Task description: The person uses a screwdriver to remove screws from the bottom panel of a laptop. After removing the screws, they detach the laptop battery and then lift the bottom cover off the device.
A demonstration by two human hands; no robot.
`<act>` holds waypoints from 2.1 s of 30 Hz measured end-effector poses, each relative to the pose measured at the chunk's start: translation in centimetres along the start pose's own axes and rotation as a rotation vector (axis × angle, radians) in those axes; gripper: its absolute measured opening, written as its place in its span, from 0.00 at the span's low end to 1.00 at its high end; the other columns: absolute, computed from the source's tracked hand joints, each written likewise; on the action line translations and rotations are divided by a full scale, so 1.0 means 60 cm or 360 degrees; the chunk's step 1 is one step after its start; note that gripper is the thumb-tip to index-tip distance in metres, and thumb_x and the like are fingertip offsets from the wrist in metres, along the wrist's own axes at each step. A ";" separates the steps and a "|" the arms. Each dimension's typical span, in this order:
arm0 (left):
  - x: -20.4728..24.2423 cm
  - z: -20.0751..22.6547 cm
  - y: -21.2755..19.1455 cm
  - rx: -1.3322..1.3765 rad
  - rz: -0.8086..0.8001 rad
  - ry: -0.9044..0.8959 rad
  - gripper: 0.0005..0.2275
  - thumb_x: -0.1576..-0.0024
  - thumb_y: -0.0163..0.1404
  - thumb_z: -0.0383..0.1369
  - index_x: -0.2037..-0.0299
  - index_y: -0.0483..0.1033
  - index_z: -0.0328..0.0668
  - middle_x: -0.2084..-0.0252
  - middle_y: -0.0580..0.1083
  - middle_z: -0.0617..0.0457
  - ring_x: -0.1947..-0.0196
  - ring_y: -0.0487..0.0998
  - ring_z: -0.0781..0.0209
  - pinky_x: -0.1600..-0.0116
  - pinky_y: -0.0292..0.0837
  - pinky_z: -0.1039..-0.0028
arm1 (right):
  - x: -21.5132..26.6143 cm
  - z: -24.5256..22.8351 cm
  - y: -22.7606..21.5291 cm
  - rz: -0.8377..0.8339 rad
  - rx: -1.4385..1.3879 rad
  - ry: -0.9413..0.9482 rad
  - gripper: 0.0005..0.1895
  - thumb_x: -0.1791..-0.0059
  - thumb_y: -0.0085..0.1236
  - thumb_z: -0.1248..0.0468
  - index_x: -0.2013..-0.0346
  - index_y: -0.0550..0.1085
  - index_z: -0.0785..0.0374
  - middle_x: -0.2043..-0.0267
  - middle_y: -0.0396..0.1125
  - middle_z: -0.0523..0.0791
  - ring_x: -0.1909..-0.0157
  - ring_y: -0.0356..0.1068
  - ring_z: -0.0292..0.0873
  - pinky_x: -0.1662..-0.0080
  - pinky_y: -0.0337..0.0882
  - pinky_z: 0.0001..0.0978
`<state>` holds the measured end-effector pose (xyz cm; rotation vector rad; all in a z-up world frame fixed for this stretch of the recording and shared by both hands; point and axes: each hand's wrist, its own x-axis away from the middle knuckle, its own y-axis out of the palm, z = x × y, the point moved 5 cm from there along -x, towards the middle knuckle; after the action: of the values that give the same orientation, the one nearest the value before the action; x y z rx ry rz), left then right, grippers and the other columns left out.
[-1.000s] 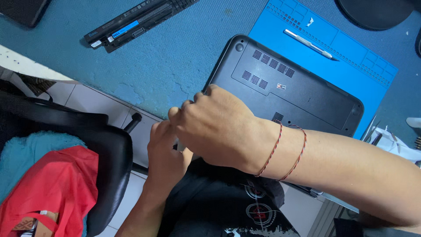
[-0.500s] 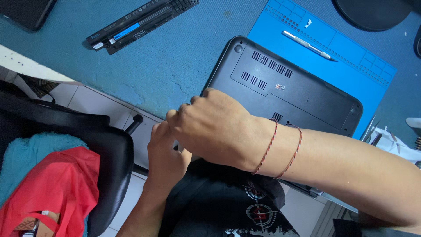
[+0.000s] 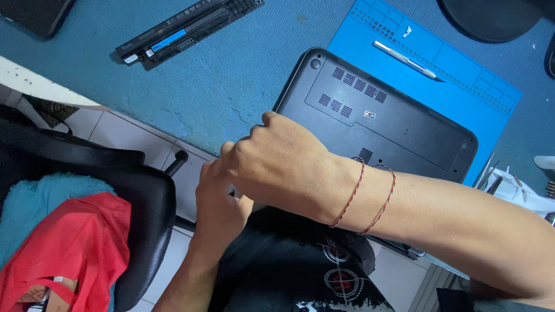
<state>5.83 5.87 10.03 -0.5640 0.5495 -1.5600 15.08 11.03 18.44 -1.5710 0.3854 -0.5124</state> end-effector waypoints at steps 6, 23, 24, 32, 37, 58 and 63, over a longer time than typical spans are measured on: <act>0.001 0.010 -0.004 -0.0021 0.0060 -0.0004 0.15 0.56 0.51 0.25 0.58 0.73 0.48 0.59 0.72 0.60 0.57 0.66 0.54 0.60 0.67 0.66 | -0.001 0.009 0.006 0.0084 0.0011 0.0037 0.11 0.53 0.50 0.64 0.81 0.66 0.54 0.87 0.63 0.38 0.84 0.66 0.47 0.71 0.62 0.38; 0.020 0.107 -0.024 0.0380 0.0343 0.0929 0.05 0.46 0.52 0.26 0.63 0.75 0.32 0.65 0.76 0.48 0.67 0.73 0.52 0.58 0.74 0.71 | 0.171 0.105 0.010 0.0376 -0.1248 0.0620 0.20 0.51 0.47 0.51 0.81 0.68 0.60 0.88 0.53 0.39 0.86 0.47 0.35 0.79 0.49 0.26; 0.020 0.110 -0.021 0.0395 0.0317 0.0924 0.05 0.46 0.52 0.26 0.64 0.75 0.31 0.66 0.76 0.49 0.67 0.72 0.53 0.59 0.73 0.72 | 0.184 0.108 0.026 0.0315 -0.1356 0.0752 0.22 0.50 0.43 0.50 0.83 0.67 0.59 0.87 0.52 0.39 0.84 0.46 0.35 0.76 0.50 0.28; 0.019 0.112 -0.007 0.0621 0.0209 0.0769 0.06 0.51 0.57 0.22 0.66 0.75 0.36 0.67 0.78 0.49 0.68 0.75 0.57 0.59 0.75 0.76 | 0.230 0.092 0.056 0.0333 -0.1850 0.0923 0.08 0.54 0.53 0.56 0.70 0.73 0.57 0.73 0.68 0.38 0.73 0.63 0.32 0.68 0.65 0.23; 0.022 0.110 0.001 0.0754 0.0110 0.0797 0.06 0.52 0.59 0.22 0.69 0.76 0.39 0.68 0.78 0.52 0.68 0.78 0.57 0.58 0.73 0.75 | 0.256 0.075 0.077 0.0392 -0.1885 0.0997 0.09 0.54 0.53 0.56 0.69 0.74 0.57 0.74 0.68 0.38 0.73 0.64 0.33 0.69 0.65 0.24; 0.067 0.045 0.095 0.2149 0.0000 0.0082 0.05 0.47 0.53 0.22 0.64 0.73 0.40 0.64 0.72 0.42 0.63 0.76 0.56 0.58 0.79 0.70 | 0.323 -0.007 0.153 0.1110 -0.2548 0.1412 0.09 0.54 0.55 0.62 0.66 0.69 0.66 0.79 0.66 0.46 0.77 0.71 0.39 0.72 0.69 0.24; 0.067 0.037 0.098 0.2049 0.0064 0.0019 0.05 0.50 0.53 0.19 0.68 0.74 0.40 0.70 0.75 0.43 0.70 0.78 0.53 0.65 0.80 0.69 | 0.320 -0.014 0.156 0.1146 -0.2622 0.1395 0.09 0.54 0.55 0.63 0.67 0.69 0.67 0.78 0.68 0.48 0.76 0.71 0.40 0.72 0.71 0.24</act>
<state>11.53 1.48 8.06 0.4405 -0.4722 -1.5336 31.33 -0.61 10.83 -2.3762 2.3935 -0.2052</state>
